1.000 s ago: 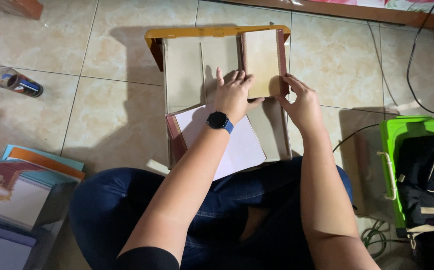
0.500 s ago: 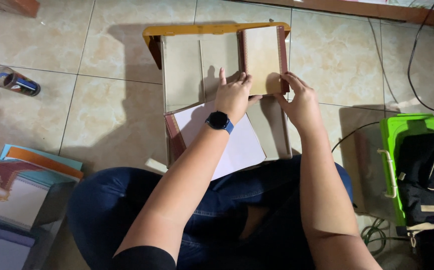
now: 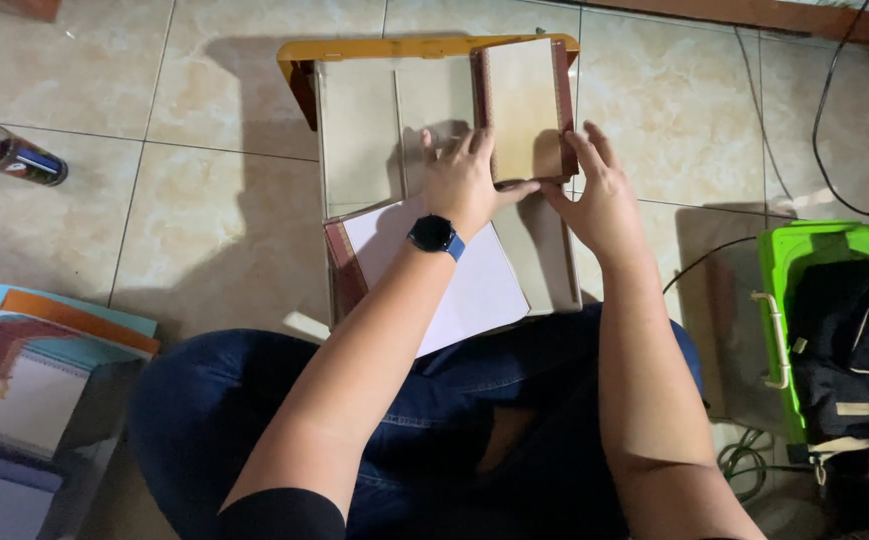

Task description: Applying labels or inserts into small pouches or booklets manually.

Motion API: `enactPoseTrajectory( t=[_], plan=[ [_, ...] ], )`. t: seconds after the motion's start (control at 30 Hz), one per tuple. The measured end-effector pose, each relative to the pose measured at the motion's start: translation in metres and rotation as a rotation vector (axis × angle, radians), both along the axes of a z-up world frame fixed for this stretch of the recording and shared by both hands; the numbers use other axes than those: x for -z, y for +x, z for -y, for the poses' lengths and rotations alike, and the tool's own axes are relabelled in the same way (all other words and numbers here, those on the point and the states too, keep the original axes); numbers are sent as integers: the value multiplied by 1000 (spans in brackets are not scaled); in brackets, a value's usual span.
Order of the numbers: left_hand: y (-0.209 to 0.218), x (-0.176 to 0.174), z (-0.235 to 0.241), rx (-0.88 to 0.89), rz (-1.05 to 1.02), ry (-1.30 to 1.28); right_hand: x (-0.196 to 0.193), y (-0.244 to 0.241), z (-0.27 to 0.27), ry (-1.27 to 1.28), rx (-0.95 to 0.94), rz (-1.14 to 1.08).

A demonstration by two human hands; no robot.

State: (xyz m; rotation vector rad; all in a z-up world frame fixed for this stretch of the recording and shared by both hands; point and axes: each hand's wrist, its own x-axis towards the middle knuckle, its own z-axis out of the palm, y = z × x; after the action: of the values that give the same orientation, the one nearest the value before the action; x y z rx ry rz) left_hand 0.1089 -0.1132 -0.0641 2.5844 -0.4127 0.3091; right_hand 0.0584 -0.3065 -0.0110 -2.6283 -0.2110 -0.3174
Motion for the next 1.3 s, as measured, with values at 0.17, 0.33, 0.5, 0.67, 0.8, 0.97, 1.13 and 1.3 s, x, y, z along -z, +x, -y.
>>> enactPoseTrajectory(
  t=[0.17, 0.33, 0.5, 0.67, 0.8, 0.97, 1.13, 1.3],
  plan=[
    [-26, -52, -10, 3, 281, -85, -23, -15, -16, -10, -39, 145],
    [-107, -74, -62, 229, 173, -3, -29, -33, -21, 10, -145, 178],
    [-146, -38, -102, 168, 182, 121, -12, -50, -42, -98, -227, -27],
    [-140, -28, -107, 129, 19, 136, 26, -70, -58, -326, -168, 21],
    [-140, -24, -106, 92, -7, 172, 32, -74, -59, -351, -246, -12],
    [-136, -20, -104, 76, -33, 164, 19, -75, -68, -175, -161, -196],
    [-134, -22, -103, 75, -93, 120, -2, -85, -72, -49, -159, -302],
    [-122, -6, -110, 95, 43, 64, -21, -92, -80, 41, -315, -394]
  ],
)
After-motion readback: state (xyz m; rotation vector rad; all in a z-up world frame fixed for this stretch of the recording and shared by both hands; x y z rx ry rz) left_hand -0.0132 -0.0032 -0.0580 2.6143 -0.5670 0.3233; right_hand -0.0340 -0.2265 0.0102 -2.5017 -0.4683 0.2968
